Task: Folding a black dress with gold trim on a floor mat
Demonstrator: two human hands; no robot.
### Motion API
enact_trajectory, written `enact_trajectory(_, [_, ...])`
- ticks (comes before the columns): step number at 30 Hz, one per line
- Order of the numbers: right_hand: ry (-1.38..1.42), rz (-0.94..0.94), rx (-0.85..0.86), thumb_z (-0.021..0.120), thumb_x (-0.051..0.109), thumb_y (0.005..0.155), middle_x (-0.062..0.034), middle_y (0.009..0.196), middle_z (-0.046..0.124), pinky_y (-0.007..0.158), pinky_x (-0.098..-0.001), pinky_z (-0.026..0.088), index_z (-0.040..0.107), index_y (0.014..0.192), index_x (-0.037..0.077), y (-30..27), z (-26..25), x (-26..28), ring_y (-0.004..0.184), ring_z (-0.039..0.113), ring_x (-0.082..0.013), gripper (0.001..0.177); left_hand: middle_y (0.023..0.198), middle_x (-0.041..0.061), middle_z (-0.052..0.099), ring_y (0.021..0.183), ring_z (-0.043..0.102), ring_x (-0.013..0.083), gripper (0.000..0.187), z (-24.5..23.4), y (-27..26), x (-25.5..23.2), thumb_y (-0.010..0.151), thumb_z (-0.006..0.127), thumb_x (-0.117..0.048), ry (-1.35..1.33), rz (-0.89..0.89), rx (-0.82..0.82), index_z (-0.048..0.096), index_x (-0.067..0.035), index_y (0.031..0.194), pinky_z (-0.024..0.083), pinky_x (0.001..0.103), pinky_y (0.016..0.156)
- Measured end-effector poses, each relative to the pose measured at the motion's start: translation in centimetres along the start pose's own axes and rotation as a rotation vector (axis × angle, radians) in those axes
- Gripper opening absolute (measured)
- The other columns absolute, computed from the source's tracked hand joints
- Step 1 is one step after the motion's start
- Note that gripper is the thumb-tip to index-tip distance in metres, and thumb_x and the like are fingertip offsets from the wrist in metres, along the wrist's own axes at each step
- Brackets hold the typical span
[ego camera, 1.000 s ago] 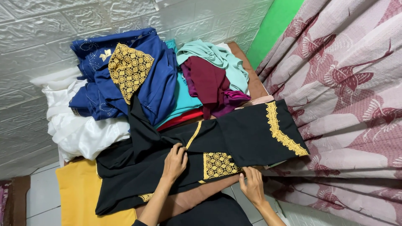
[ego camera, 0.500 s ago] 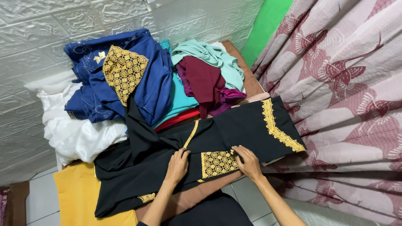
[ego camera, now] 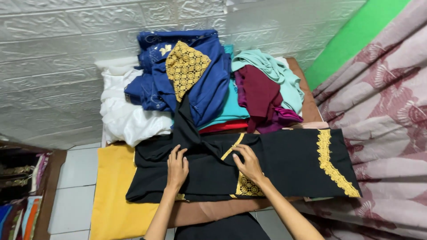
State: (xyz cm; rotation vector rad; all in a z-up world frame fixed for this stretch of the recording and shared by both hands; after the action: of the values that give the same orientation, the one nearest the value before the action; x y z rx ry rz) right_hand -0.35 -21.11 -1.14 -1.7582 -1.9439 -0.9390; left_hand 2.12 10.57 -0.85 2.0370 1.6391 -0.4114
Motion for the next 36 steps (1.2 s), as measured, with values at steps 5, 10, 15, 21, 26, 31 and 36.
enact_trajectory(5, [0.387, -0.25, -0.03, 0.072, 0.013, 0.092, -0.0005, 0.124, 0.069, 0.101, -0.0404, 0.055, 0.074, 0.12, 0.022, 12.9, 3.6, 10.4, 0.124, 0.066, -0.0251, 0.03, 0.148, 0.013, 0.044, 0.127, 0.055, 0.0365, 0.04, -1.3, -1.5, 9.8, 0.097, 0.057, -0.013, 0.024, -0.348, -0.105, 0.055, -0.014, 0.136, 0.05, 0.049, 0.099])
enact_trajectory(10, [0.783, 0.139, 0.101, 0.073, 0.023, 0.095, -0.0281, 0.153, 0.04, 0.108, -0.0615, 0.045, 0.06, 0.147, 0.022, 22.5, 5.7, 16.9, 0.139, 0.045, -0.0497, 0.053, 0.136, 0.023, 0.05, 0.121, 0.061, 0.0422, 0.04, -3.3, -2.1, 16.0, 0.099, 0.05, -0.006, -0.17, -0.525, -0.167, 0.051, -0.003, 0.139, 0.055, 0.049, 0.095])
enact_trajectory(15, [1.06, 0.481, 0.013, 0.074, 0.031, 0.091, -0.0088, 0.125, 0.063, 0.082, -0.0312, 0.049, 0.064, 0.141, 0.012, 27.0, 7.4, 16.1, 0.097, 0.055, -0.0166, 0.054, 0.122, 0.031, 0.061, 0.11, 0.07, 0.0423, 0.042, -2.3, -0.3, 20.7, 0.104, 0.052, -0.016, -0.374, -0.626, -0.158, 0.048, 0.007, 0.139, 0.062, 0.047, 0.08])
enact_trajectory(21, [1.562, 0.616, -0.008, 0.077, 0.024, 0.088, -0.0071, 0.121, 0.07, 0.099, -0.0456, 0.049, 0.076, 0.117, 0.014, 20.2, 1.6, 16.7, 0.111, 0.064, -0.0271, 0.031, 0.109, 0.02, 0.076, 0.11, 0.071, 0.0364, 0.063, 2.6, 5.0, 27.3, 0.094, 0.071, -0.054, -0.387, -0.721, -0.053, 0.067, -0.002, 0.13, 0.058, 0.049, 0.09])
enact_trajectory(26, [1.179, 0.69, 0.437, 0.072, 0.012, 0.078, -0.0217, 0.113, 0.072, 0.076, -0.0476, 0.063, 0.051, 0.151, 0.012, 6.4, -1.0, 14.3, 0.085, 0.073, -0.0272, 0.076, 0.093, 0.004, 0.076, 0.092, 0.073, 0.0259, 0.026, -0.3, 8.4, 27.5, 0.094, 0.073, -0.04, -0.388, -0.734, -0.352, 0.075, -0.019, 0.109, 0.057, 0.04, 0.078])
enact_trajectory(31, [0.768, 0.891, 0.872, 0.084, 0.021, 0.078, -0.0065, 0.11, 0.062, 0.082, -0.0288, 0.042, 0.041, 0.154, 0.006, -2.8, 4.3, 9.5, 0.094, 0.053, -0.0144, 0.088, 0.085, 0.011, 0.073, 0.083, 0.068, 0.0316, 0.023, -0.5, 8.3, 27.1, 0.092, 0.071, -0.033, -0.253, -0.605, -0.35, 0.07, -0.01, 0.096, 0.049, 0.043, 0.081])
enact_trajectory(36, [0.553, 0.596, 1.038, 0.08, 0.016, 0.089, 0.0033, 0.075, 0.054, 0.058, -0.0231, 0.036, 0.027, 0.16, -0.004, -4.7, 2.6, 13.4, 0.064, 0.05, -0.0048, 0.091, 0.093, 0.025, 0.063, 0.089, 0.062, 0.0485, 0.026, -0.8, 7.6, 25.9, 0.092, 0.068, -0.024, -0.046, -0.504, -0.382, 0.072, -0.004, 0.108, 0.048, 0.055, 0.086])
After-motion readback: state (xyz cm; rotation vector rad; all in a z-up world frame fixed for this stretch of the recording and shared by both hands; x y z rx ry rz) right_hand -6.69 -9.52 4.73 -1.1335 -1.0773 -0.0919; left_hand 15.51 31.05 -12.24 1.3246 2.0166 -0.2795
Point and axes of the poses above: each hand's wrist, its own y-axis towards the middle knuckle, its own z-axis out of the palm, x = y × z, the point moved 2 cm from there along y, towards the middle knuckle
